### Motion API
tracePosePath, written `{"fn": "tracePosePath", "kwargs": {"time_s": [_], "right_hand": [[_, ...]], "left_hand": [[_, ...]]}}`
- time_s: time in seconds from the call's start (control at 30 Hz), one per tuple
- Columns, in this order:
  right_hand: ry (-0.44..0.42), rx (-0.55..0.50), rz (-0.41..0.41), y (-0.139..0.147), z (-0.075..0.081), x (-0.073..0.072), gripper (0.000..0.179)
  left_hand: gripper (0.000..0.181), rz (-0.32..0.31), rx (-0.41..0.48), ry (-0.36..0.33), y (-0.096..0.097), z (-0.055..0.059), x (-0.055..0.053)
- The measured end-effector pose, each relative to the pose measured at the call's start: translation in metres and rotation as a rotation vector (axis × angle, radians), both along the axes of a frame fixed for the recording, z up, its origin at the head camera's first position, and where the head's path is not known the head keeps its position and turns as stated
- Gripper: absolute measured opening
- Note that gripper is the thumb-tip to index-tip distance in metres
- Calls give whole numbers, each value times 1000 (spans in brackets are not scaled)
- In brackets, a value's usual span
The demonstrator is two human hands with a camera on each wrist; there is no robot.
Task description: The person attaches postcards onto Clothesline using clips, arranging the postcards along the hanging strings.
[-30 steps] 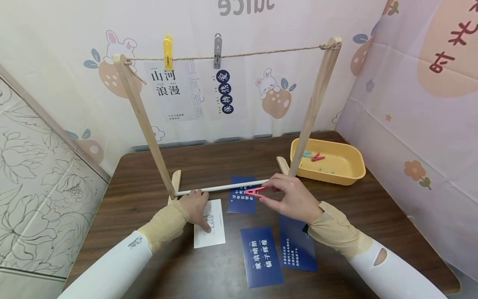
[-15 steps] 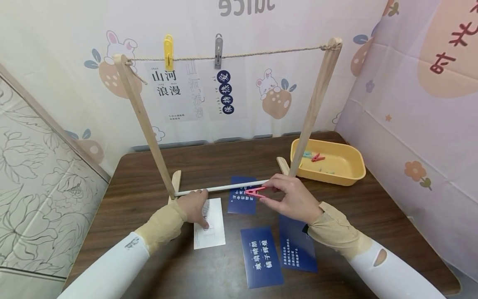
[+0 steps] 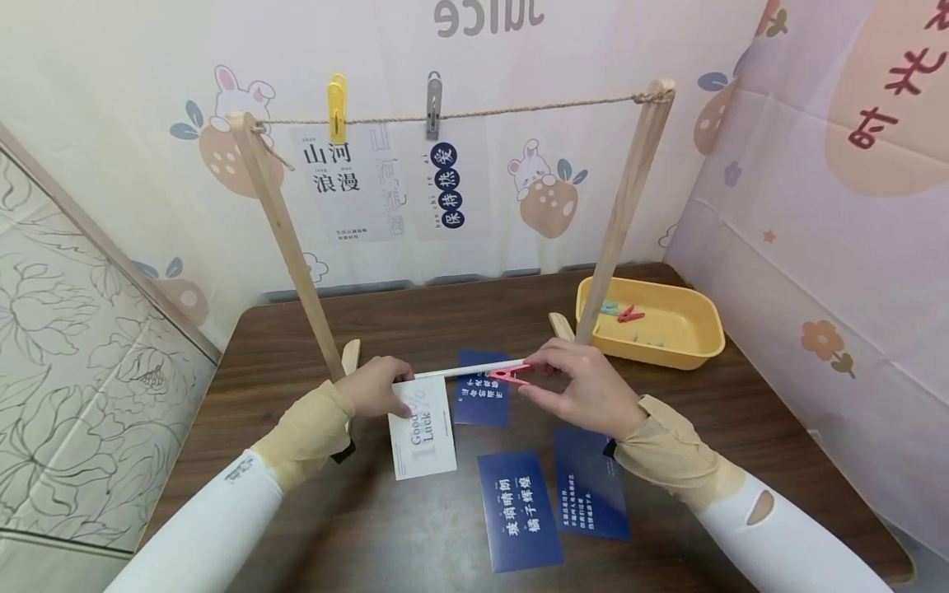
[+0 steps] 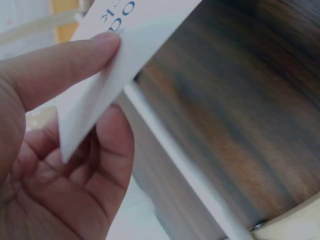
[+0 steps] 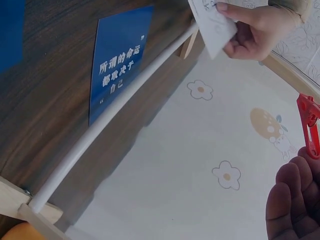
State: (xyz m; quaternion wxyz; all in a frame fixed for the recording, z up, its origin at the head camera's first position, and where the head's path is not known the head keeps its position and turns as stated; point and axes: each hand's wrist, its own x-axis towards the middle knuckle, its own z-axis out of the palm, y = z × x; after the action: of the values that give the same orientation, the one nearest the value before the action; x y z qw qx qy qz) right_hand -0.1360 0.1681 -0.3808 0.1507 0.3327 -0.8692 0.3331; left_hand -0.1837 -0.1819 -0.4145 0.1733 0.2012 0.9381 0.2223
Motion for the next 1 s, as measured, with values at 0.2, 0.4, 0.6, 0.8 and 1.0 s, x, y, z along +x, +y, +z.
{"fn": "tracePosePath", "kwargs": {"time_s": [0.2, 0.4, 0.6, 0.8, 1.0], "right_hand": [[6, 26, -19, 2, 10, -1, 30], [4, 29, -18, 6, 19, -4, 27], [16, 30, -12, 10, 31, -7, 28], [54, 18, 3, 12, 40, -11, 26], [93, -2, 5, 13, 49, -14, 21]], "left_hand": [[14, -66, 84, -44, 1, 16, -4], [3, -116, 145, -11, 2, 35, -6], [11, -132, 210, 71, 3, 53, -6], [19, -93, 238, 102, 5, 68, -7], [24, -48, 246, 198, 8, 86, -9]]}}
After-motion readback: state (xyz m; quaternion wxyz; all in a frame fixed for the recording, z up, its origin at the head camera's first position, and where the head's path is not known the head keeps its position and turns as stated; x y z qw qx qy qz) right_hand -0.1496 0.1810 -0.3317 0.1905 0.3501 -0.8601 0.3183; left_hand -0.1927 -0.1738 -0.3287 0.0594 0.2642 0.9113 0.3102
